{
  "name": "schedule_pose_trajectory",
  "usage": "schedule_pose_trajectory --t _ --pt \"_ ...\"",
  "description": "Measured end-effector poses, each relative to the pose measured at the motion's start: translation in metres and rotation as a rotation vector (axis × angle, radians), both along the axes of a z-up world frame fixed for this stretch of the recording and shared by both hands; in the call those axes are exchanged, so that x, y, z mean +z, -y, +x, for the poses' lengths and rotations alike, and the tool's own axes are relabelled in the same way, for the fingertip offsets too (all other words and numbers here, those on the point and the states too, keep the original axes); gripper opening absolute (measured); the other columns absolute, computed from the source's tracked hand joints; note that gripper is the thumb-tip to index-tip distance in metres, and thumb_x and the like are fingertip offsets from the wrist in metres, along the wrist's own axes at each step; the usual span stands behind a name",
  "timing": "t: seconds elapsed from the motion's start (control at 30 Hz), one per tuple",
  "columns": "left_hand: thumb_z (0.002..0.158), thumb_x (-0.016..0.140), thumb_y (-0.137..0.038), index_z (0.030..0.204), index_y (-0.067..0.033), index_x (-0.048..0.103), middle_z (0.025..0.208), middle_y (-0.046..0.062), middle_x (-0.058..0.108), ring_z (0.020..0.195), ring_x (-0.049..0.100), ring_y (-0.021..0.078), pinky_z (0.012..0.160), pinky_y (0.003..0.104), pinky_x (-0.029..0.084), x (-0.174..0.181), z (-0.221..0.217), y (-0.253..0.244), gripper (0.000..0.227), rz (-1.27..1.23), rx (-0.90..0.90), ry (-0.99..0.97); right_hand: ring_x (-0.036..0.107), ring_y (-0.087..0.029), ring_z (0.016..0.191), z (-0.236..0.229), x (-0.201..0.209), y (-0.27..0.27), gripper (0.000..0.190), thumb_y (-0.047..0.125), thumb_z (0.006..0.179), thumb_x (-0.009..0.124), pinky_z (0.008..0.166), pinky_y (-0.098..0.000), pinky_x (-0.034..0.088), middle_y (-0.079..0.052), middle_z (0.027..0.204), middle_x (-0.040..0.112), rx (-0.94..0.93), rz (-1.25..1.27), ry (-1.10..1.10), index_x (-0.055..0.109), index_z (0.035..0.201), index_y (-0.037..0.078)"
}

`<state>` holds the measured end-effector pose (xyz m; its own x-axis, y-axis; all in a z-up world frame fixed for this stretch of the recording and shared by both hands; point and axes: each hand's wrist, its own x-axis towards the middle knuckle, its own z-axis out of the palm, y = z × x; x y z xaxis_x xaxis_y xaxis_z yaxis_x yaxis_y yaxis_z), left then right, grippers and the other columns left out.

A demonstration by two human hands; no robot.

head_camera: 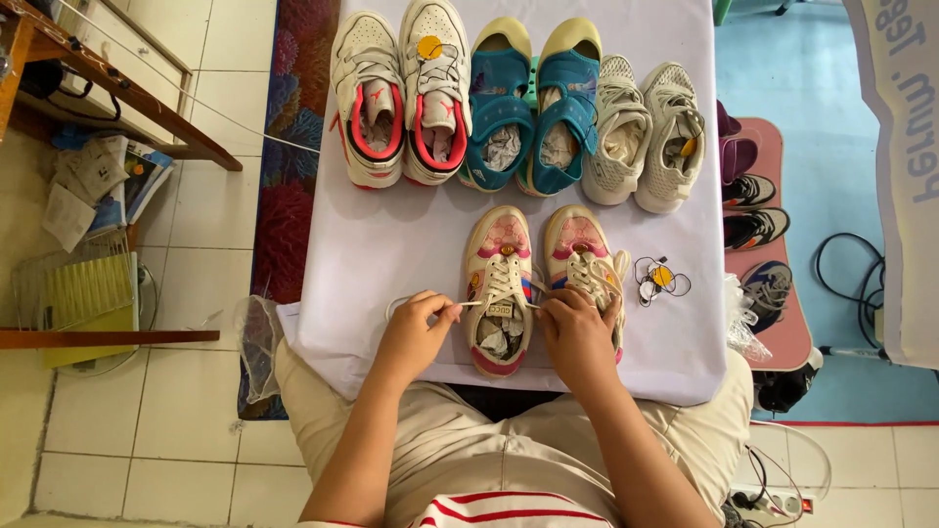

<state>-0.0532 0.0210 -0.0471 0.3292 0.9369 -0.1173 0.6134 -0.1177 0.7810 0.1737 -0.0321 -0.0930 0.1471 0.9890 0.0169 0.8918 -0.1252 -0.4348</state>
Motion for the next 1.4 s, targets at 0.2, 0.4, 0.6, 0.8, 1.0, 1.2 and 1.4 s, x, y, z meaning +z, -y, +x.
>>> schedule_pose_trajectory --t 0.2,0.4,0.6,0.8,1.0,1.2,1.4 --pt "0.090 0.057 -0.029 0.072 -0.0152 0.068 0.077 0.002 0.065 0.083 0.065 0.0228 0.077 0.034 0.051 -0.005 -0.008 -0.007 0.026 -0.078 0.078 -0.090 0.055 -0.018 0.117 0.006 0.003 -0.001 0.018 0.028 0.090 0.055 0.103 -0.0729 0.006 0.002 0.100 0.069 -0.075 -0.111 -0.022 0.071 0.090 0.020" --pt "0.086 0.062 -0.024 0.080 -0.0138 0.071 0.084 0.003 0.067 0.084 0.067 0.0223 0.074 0.033 0.054 -0.005 -0.015 -0.012 0.015 -0.148 0.120 -0.183 0.059 -0.020 0.113 0.023 -0.005 0.001 0.019 0.029 0.090 0.055 0.106 -0.0696 0.003 0.000 0.102 0.071 -0.028 -0.077 -0.090 0.071 0.090 0.018" --pt "0.082 0.063 -0.019 0.084 -0.0163 0.071 0.093 0.000 0.064 0.088 0.066 0.0223 0.075 0.034 0.055 -0.019 -0.027 -0.014 0.009 -0.049 0.304 -0.305 0.062 -0.027 0.105 0.035 0.041 0.003 0.014 0.023 0.082 0.064 0.101 -0.0726 0.016 -0.005 0.101 0.067 0.028 0.071 -0.152 0.068 0.092 0.014" --pt "0.076 0.069 -0.016 0.096 -0.0128 0.067 0.080 0.004 0.053 0.077 0.062 0.0229 0.071 0.034 0.053 -0.004 -0.023 -0.026 0.021 0.078 0.582 -0.143 0.060 -0.030 0.099 0.055 0.043 -0.006 0.011 0.018 0.088 0.064 0.094 -0.0523 0.035 -0.008 0.101 0.062 -0.157 0.296 -0.176 0.065 0.096 0.011" --pt "0.078 0.069 -0.018 0.098 -0.0063 0.053 0.087 0.009 0.061 0.085 0.068 0.0255 0.075 0.036 0.054 0.003 -0.007 -0.014 0.029 0.020 0.512 -0.039 0.061 -0.033 0.078 0.028 0.033 0.009 0.013 0.017 0.090 0.059 0.074 -0.0421 0.044 -0.011 0.074 0.061 -0.286 0.211 -0.366 0.067 0.084 0.008" --pt "0.086 0.056 -0.052 0.087 -0.0129 0.072 0.078 0.007 0.072 0.082 0.070 0.0240 0.073 0.035 0.055 -0.011 0.014 0.006 0.042 -0.285 0.272 -0.050 0.065 -0.022 0.059 0.004 0.005 0.010 0.023 0.032 0.085 0.061 0.058 -0.0320 0.050 -0.002 0.055 0.062 -0.176 -0.023 -0.250 0.073 0.074 0.015" --pt "0.083 0.065 -0.048 0.092 -0.0172 0.073 0.080 0.003 0.071 0.074 0.066 0.0183 0.066 0.030 0.053 -0.054 0.031 0.007 0.033 -0.233 0.414 0.155 0.066 -0.029 0.066 -0.013 0.014 0.000 0.019 0.023 0.083 0.065 0.057 -0.0338 0.054 -0.011 0.067 0.067 -0.136 0.129 -0.375 0.072 0.087 0.007"
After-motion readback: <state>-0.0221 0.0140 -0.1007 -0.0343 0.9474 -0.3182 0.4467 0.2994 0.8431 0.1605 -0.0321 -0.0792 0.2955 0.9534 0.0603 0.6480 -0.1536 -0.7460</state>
